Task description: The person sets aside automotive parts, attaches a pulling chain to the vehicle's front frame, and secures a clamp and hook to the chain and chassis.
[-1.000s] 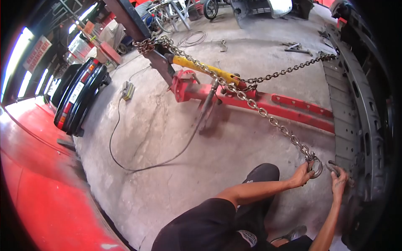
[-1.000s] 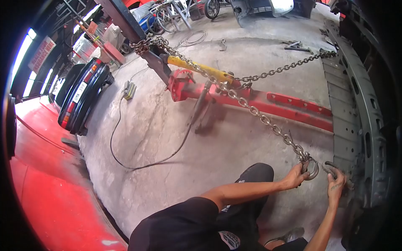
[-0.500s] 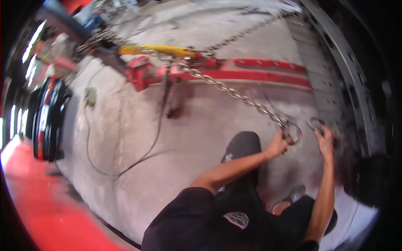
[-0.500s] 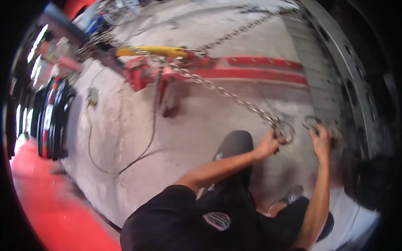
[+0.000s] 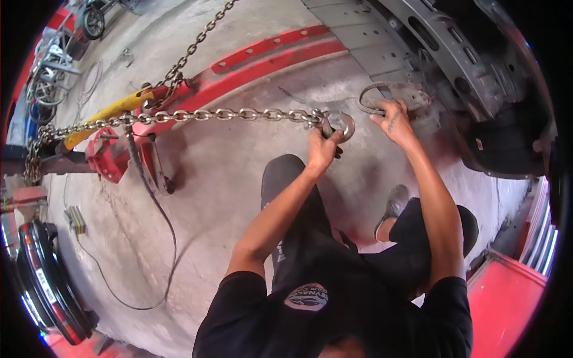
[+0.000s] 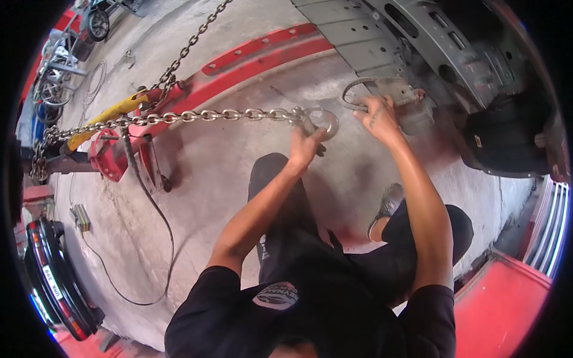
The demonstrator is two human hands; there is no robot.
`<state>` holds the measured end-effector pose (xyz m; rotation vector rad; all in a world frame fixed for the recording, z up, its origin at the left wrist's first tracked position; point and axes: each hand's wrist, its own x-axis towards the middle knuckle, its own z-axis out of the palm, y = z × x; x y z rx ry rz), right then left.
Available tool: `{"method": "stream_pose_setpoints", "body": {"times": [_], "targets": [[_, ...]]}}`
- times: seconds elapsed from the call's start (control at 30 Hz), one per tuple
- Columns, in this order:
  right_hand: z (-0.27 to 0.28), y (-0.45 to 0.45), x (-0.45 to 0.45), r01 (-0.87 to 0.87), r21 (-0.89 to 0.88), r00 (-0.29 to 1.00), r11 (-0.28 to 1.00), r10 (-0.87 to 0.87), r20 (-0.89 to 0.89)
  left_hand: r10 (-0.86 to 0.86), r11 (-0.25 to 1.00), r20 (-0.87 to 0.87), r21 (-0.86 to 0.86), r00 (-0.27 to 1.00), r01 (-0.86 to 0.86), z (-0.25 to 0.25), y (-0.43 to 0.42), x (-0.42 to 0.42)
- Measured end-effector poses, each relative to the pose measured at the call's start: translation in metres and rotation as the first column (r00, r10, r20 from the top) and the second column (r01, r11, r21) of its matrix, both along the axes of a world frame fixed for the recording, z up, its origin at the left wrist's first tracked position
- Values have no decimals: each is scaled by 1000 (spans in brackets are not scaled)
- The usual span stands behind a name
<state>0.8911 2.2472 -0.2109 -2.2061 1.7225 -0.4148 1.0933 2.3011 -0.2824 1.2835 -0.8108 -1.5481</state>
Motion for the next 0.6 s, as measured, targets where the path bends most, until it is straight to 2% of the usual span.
{"method": "stream_pose_setpoints", "body": {"times": [0.03, 0.13, 0.33, 0.4, 0.47, 0.5, 0.53, 0.57, 0.6], "targets": [[4, 1, 2, 2, 17, 1000, 1000, -2, 7, -43, 999, 3, 17, 999, 43, 1, -4, -1], [11, -1, 6, 63, 105, 998, 993, -66, 25, 49, 996, -11, -76, 999, -50, 5, -12, -13], [-7, -3, 4, 8, -47, 1000, 999, -8, 1, 8, 995, -3, -100, 1000, -8, 16, -23, -19], [-35, -8, -15, -78, -187, 996, 979, 83, 18, -11, 995, -15, -99, 1000, 9, 18, -24, -17], [-43, -8, -19, -98, -149, 995, 984, 94, -39, -55, 991, 82, -117, 995, 64, -8, -25, -18], [-39, -2, -15, -91, -222, 995, 971, 82, -50, -2, 995, 24, -102, 1000, 4, 6, -17, -17], [-52, -4, -21, -107, -292, 993, 951, 89, -73, 53, 993, 45, -112, 998, -48, 6, -12, -18], [-56, -8, -25, -119, -277, 991, 953, 95, -99, 61, 995, -27, -76, 998, -63, 9, -8, -16], [-60, -9, -23, -115, -255, 990, 960, 89, -110, 93, 987, -15, -131, 996, -94, -14, -8, -19]]}}
